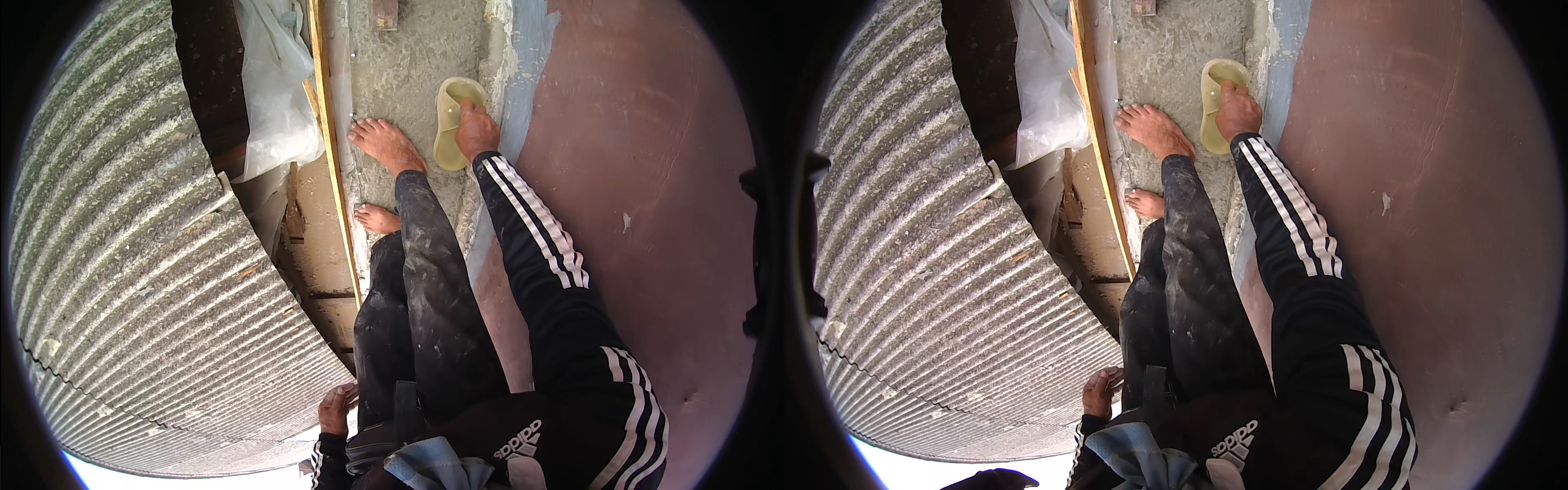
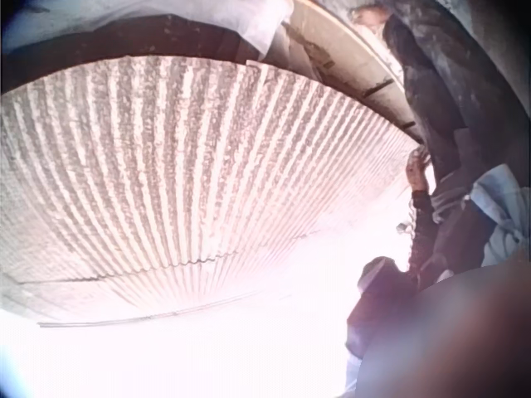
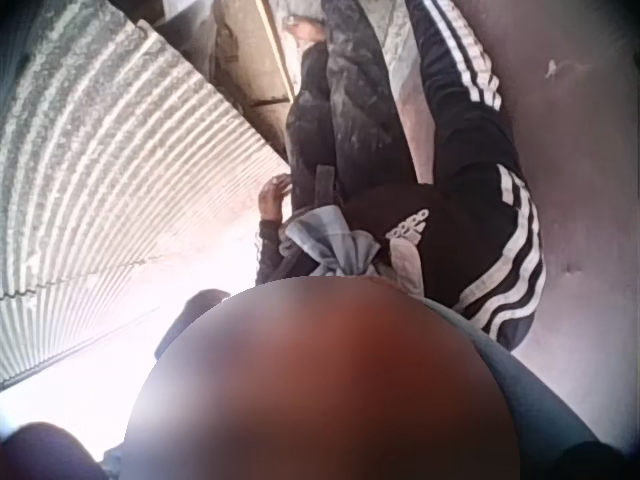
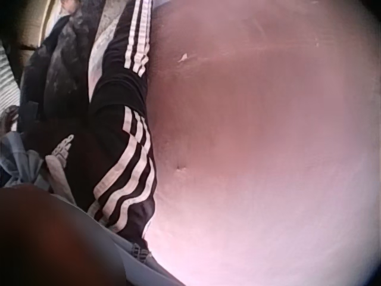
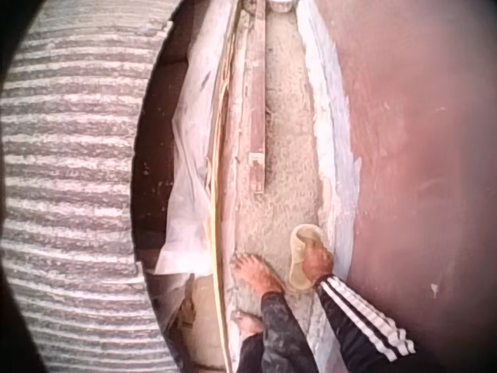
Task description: The person scoops wet cement from a bucket with a trowel and applies it to a narrow gap between a corrugated roof and a wall. They repeatedly transfer cement and smooth it along the joint, occasionally moving the bucket and trowel to adjust their position.
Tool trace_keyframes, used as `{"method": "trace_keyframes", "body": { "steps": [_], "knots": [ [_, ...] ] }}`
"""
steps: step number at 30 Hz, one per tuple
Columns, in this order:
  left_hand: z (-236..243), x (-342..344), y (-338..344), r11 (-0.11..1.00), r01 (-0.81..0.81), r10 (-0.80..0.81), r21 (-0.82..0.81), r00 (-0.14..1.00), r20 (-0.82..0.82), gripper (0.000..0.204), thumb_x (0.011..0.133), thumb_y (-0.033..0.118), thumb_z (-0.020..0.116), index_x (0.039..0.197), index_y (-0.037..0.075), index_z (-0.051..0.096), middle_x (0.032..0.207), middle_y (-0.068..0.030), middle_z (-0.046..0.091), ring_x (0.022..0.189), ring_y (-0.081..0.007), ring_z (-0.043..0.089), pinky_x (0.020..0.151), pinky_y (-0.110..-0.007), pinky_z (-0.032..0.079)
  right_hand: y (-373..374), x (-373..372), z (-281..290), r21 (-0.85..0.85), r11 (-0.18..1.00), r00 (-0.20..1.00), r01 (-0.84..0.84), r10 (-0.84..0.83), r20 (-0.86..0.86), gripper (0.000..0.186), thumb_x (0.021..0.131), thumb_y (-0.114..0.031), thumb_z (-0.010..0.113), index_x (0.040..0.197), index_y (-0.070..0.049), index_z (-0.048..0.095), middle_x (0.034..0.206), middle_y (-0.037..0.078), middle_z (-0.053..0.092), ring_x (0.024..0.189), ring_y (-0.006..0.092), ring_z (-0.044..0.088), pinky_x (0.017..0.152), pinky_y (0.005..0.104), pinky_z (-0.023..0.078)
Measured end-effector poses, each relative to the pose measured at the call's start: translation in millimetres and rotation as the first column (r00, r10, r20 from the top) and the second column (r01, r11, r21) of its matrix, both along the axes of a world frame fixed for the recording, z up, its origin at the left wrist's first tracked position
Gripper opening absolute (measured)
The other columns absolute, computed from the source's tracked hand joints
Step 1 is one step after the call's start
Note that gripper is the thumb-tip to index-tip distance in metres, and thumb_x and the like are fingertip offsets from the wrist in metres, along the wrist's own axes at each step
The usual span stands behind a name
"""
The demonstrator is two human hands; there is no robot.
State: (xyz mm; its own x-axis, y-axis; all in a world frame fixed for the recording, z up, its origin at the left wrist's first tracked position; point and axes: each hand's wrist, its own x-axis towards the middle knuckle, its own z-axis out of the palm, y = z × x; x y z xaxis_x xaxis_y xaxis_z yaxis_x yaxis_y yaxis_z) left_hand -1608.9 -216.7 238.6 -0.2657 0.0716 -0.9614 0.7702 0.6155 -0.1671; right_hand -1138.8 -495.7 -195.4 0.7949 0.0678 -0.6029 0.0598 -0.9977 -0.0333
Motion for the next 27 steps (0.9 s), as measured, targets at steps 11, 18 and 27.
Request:
{"method": "trace_keyframes", "body": {
  "steps": [11,18,27],
  "knots": [
    [-2.0,-8.1,-12.3,0.999,-0.048,0.049,0.017,0.999,-0.013,0.041,0.107,0.038,0.059,0.123,0.001,0.069,0.120,-0.0173,0.074,0.112,-0.0280,0.072,0.095,-0.041,0.055,42.8,88.5,9.0,0.058,0.991,0.970,-0.121,0.105,0.221,0.038,0.084,-0.017,0.072,0.120,-0.015,0.061,0.110,0.021,0.069,0.100,0.0432,0.072,0.084,0.0516,0.058],
    [-3.5,-11.6,-24.3,0.995,-0.098,0.099,0.034,0.995,-0.026,0.035,0.108,0.032,0.058,0.121,0.001,0.070,0.119,-0.0158,0.075,0.109,-0.0260,0.073,0.090,-0.038,0.057,29.2,84.1,-13.7,-0.010,0.972,0.971,-0.237,0.236,-0.026,0.046,0.085,-0.017,0.074,0.128,-0.013,0.058,0.119,0.023,0.069,0.108,0.0443,0.069,0.092,0.0536,0.056],
    [-10.7,-1.8,-26.9,0.994,-0.106,0.106,0.007,0.994,-0.026,0.037,0.108,0.034,0.057,0.123,0.002,0.070,0.119,-0.0154,0.075,0.110,-0.0253,0.073,0.086,-0.035,0.057,-4.2,-23.9,2.7,-0.122,0.985,0.968,-0.125,0.095,-0.232,0.047,0.082,-0.016,0.072,0.127,-0.013,0.058,0.112,0.026,0.071,0.106,0.0460,0.070,0.092,0.0544,0.055]
  ]
}}
